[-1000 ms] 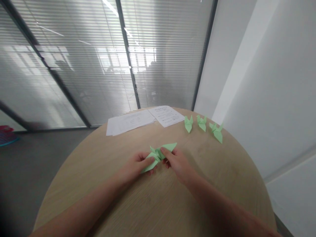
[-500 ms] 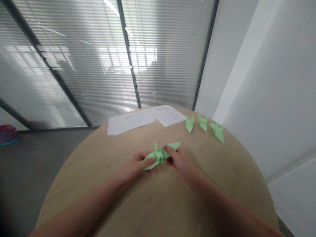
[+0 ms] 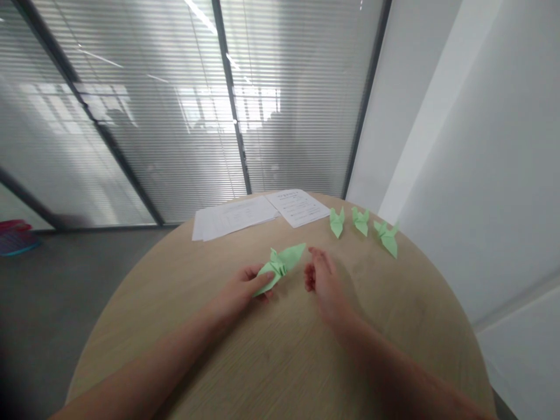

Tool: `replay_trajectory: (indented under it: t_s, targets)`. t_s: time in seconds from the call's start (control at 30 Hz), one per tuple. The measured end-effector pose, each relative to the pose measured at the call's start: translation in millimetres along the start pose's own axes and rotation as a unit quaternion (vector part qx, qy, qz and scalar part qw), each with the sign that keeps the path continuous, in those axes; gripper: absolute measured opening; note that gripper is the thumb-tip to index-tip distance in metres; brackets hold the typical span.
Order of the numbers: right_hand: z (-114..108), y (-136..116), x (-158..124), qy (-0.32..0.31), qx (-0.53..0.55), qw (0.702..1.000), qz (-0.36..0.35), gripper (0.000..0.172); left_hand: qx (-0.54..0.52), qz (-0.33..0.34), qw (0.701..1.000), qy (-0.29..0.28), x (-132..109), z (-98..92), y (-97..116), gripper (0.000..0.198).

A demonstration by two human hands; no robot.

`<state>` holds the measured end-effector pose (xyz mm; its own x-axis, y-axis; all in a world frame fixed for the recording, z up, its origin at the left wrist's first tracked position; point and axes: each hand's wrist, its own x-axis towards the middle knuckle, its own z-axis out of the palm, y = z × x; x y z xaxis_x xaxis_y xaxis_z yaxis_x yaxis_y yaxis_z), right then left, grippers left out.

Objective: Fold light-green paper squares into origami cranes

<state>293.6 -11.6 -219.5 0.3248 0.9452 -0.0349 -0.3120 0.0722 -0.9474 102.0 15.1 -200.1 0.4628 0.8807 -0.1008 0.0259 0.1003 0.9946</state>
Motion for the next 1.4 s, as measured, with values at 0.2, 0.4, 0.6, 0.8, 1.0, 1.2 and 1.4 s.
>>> replay_trajectory:
  t_s: [0.2,0.4,0.6,0.8,1.0,1.2,1.4]
  targets:
    - [2,1,-13,-0.106,-0.149,0.969,-0.164,0.045,0.047,0.027,0.998,0.025,2,-2.6,-1,0.049]
    - [-2,7,-12,-0.120,-0.261,0.936,-0.204,0.017,0.124,0.047,0.991,0.002,4,-2.0,-6,0.043]
    - [-2,-3,-13,-0.115,-0.303,0.917,-0.232,0.018,0.167,0.168,0.964,0.123,4,-5.0,-5,0.032]
    - [-1,-5,-17,-0.110,-0.285,0.922,-0.239,0.013,0.194,0.220,0.952,0.082,-2,-7.5,5,0.012]
    - [-2,-5,-16,-0.092,-0.249,0.940,-0.214,0.012,0.136,0.209,0.962,0.110,0,-6.2,7,0.016]
    - [-2,-9,-18,-0.083,-0.279,0.923,-0.251,0.012,0.113,0.159,0.973,0.124,0,-0.1,1,0.032]
    - [-1,-11,-19,-0.099,-0.256,0.933,-0.234,0.009,0.037,0.018,0.999,-0.007,2,5.1,-7,0.045]
